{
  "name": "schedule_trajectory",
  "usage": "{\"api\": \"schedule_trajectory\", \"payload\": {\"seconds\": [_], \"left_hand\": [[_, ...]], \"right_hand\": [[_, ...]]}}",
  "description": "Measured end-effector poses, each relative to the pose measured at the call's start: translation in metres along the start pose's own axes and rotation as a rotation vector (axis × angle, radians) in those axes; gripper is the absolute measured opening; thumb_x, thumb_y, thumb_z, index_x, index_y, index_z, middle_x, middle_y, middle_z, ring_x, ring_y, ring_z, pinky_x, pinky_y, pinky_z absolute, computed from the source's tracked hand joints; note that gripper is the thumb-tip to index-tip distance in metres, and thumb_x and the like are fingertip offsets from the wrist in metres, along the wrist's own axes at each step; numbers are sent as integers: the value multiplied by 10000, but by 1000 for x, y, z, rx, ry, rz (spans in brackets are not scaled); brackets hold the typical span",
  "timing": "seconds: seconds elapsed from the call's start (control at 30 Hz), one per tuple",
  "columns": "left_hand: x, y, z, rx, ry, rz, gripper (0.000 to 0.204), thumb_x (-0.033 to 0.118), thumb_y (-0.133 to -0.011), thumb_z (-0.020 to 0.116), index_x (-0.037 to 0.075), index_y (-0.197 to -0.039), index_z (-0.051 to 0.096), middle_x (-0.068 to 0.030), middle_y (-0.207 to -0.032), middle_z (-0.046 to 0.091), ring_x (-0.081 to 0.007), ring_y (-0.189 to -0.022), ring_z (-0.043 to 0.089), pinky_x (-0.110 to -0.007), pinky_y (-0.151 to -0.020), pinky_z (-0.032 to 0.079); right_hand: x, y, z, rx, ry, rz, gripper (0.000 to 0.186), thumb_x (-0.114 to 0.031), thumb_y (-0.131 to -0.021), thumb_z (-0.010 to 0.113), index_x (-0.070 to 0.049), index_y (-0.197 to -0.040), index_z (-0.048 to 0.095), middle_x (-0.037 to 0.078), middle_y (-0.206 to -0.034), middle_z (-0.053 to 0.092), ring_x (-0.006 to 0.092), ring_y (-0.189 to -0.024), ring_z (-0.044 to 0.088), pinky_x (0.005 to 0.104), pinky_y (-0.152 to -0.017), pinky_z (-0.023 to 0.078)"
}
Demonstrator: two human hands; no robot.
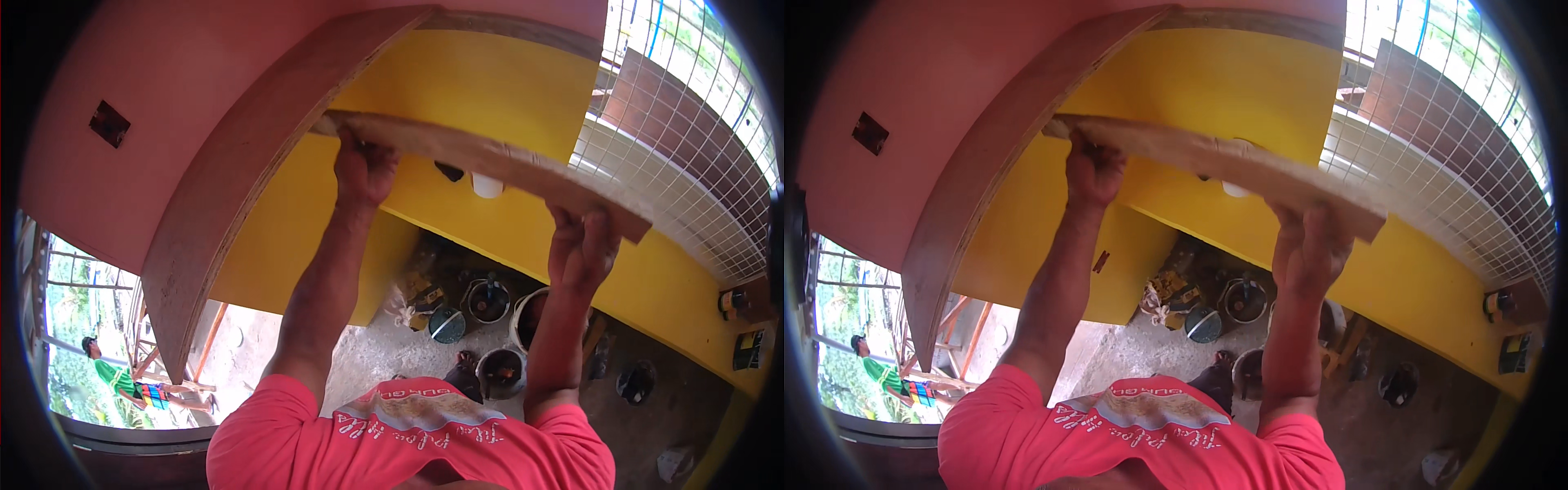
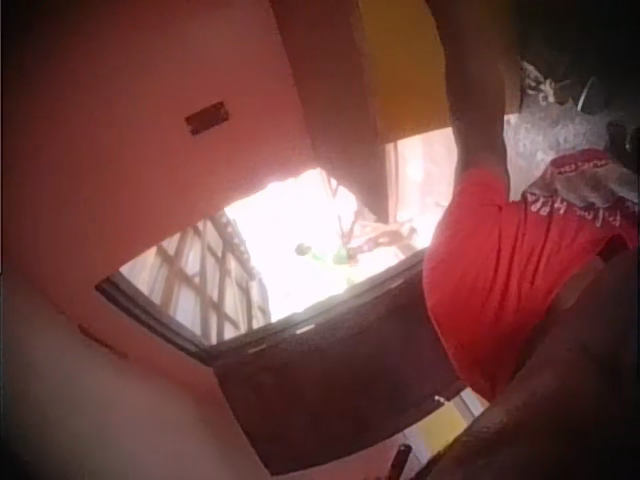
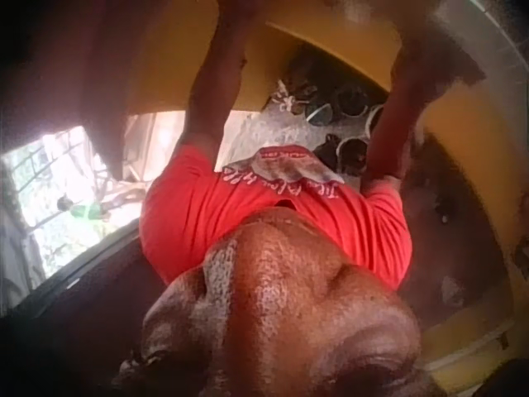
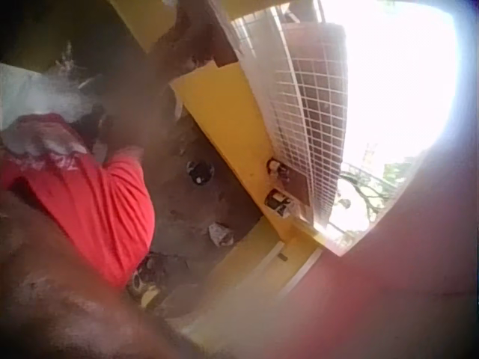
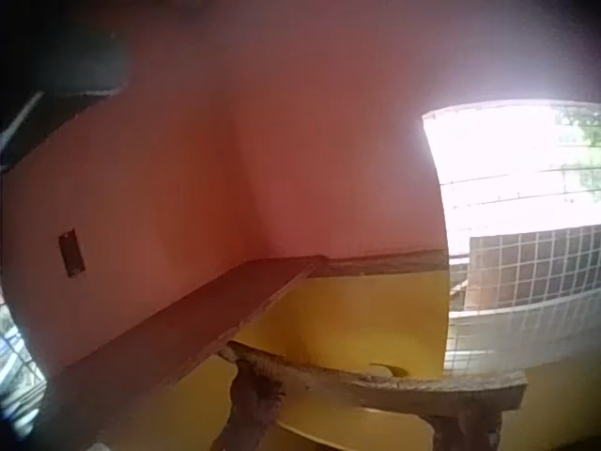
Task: The person measures and marks a wooden board against a shelf using a pencil and a square ruler. Then, the person cuts the board with a hand saw and fits the cut wooden pieces onto the shelf.
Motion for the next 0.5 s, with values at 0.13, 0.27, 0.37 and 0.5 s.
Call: {"api": "schedule_trajectory", "payload": {"seconds": [0.13, 0.27, 0.37, 0.5], "left_hand": [[34, -33, 21, -162, -36, 53, 288, 336, -1020, 407, 143, -1016, 621, -1, -888, 637, -124, -683, 513, -284, -592, 404], [55, -52, 35, -201, -123, 65, 233, 260, -992, 453, 111, -1044, 625, -23, -956, 651, -120, -727, 542, -261, -595, 405], [83, -61, 29, -295, -115, 99, 227, 234, -978, 480, 80, -1061, 625, -36, -984, 652, -119, -749, 563, -250, -604, 421], [103, -64, 23, -369, -158, 90, 213, 222, -962, 521, 65, -1064, 625, -39, -987, 653, -119, -755, 575, -253, -609, 438]], "right_hand": [[22, -39, 25, -122, -89, 51, 401, -57, -897, 634, -23, -1276, 509, 157, -1203, 576, 332, -1078, 611, 498, -885, 569], [57, -54, 38, -244, -140, 88, 336, -55, -942, 555, -45, -1276, 527, 146, -1195, 600, 338, -1109, 607, 541, -930, 540], [84, -45, 56, -214, -210, 197, 319, -15, -894, 627, -35, -1206, 567, 131, -1137, 624, 296, -1041, 637, 488, -879, 579], [104, -33, 75, -202, -180, 302, 332, -37, -879, 670, -54, -1192, 563, 102, -1107, 632, 234, -994, 655, 446, -854, 598]]}}
Point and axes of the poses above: each hand's wrist, its own y-axis away from the middle knuckle, its own z-axis out of the palm, x = y × z, the point moved 8 cm from there along -y, towards the middle knuckle
